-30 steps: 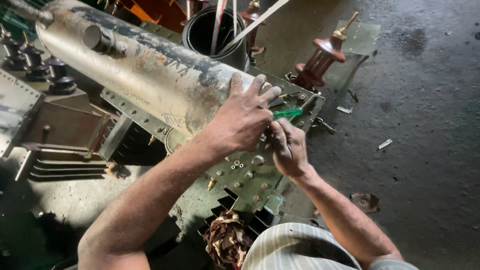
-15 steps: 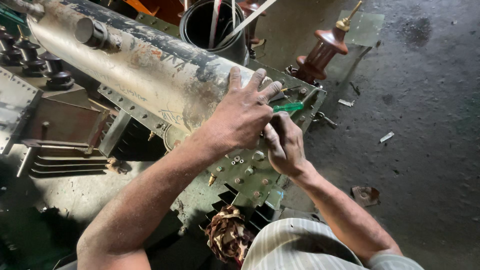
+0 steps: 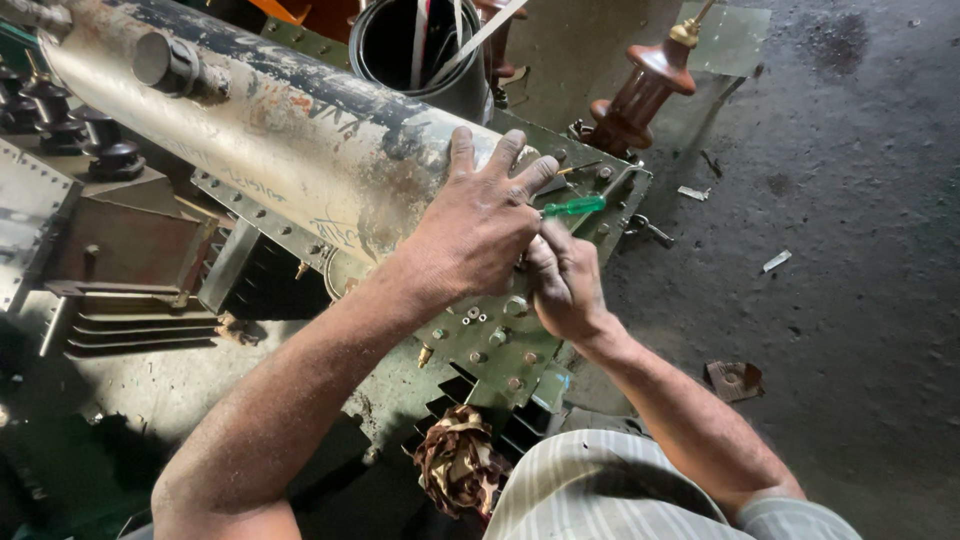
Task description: The person sits on the floor of a factory and fits a metal mounting bracket with bolts onto the side of a transformer tank, threading and tightening the fasteners by hand and holding a small spanner near the end. They steady the tank with one hand while working the bracket with the other.
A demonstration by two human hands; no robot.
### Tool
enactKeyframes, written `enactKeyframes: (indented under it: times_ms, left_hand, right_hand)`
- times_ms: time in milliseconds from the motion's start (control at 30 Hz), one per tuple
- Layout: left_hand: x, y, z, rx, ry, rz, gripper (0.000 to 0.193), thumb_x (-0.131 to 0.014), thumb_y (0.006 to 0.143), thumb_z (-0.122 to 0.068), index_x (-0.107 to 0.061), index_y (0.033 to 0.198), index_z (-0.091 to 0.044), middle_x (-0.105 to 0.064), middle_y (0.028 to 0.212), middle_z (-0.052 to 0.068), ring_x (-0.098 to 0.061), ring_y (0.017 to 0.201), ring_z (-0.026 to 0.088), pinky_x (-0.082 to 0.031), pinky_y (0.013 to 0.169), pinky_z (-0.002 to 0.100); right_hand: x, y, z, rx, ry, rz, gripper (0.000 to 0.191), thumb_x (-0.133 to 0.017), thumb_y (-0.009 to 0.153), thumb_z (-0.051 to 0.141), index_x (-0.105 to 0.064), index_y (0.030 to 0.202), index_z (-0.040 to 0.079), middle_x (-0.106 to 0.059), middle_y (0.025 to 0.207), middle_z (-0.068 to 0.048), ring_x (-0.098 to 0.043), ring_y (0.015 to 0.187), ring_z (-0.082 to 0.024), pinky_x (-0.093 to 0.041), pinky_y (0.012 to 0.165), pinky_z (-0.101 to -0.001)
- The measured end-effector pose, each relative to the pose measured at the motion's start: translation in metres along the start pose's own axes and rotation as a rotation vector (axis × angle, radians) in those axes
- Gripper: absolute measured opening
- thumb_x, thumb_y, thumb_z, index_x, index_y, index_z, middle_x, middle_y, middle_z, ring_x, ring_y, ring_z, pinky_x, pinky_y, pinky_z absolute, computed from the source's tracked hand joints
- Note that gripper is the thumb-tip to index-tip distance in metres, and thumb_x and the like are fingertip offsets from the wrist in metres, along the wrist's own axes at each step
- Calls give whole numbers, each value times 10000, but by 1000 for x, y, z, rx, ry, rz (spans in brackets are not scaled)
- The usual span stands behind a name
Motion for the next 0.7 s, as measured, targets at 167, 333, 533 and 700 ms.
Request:
enactKeyframes:
  times_ms: [167, 333, 533, 700]
  left_hand:
    - [5, 1, -1, -8, 19, -31, 422, -904, 574, -333, -809, 930, -128, -439, 1528, 146, -305, 1413, 442, -227, 1037, 833]
    - [0, -1, 2, -30, -27, -113, 302, -861, 680, -328, -805, 903, -133, -481, 1450, 153, -328, 1385, 425, -271, 1041, 789]
    - [-16, -1, 4, -77, -114, -300, 143, -826, 770, -295, -812, 812, -158, -540, 1412, 125, -373, 1363, 367, -280, 1055, 785]
    - [-26, 4, 2, -9, -66, -412, 186, -835, 693, -266, -823, 847, -163, -576, 1353, 99, -423, 1322, 339, -393, 1033, 679]
  right_hand:
    - [8, -1, 16, 250, -226, -9, 235, -487, 1123, 229, -610, 1110, 29, -623, 866, -144, -641, 724, -276, -514, 644, -385]
    - [14, 2, 32, 545, -502, -4, 156, -501, 1083, 170, -541, 1061, 20, -570, 853, -161, -591, 679, -318, -484, 623, -424]
    - [4, 3, 28, 533, -307, 31, 265, -419, 1149, 197, -538, 1124, -39, -628, 879, -153, -645, 682, -261, -534, 604, -387]
    - [-2, -1, -5, -198, 267, 46, 360, -442, 1123, 255, -573, 912, -5, -538, 632, -43, -479, 450, -122, -458, 403, -344]
Point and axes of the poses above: each hand's wrist, its own y-axis towards the middle knuckle, its own x-axis out of the back of the hand, z = x × y, the point moved 5 cm from there along y, towards the middle knuckle
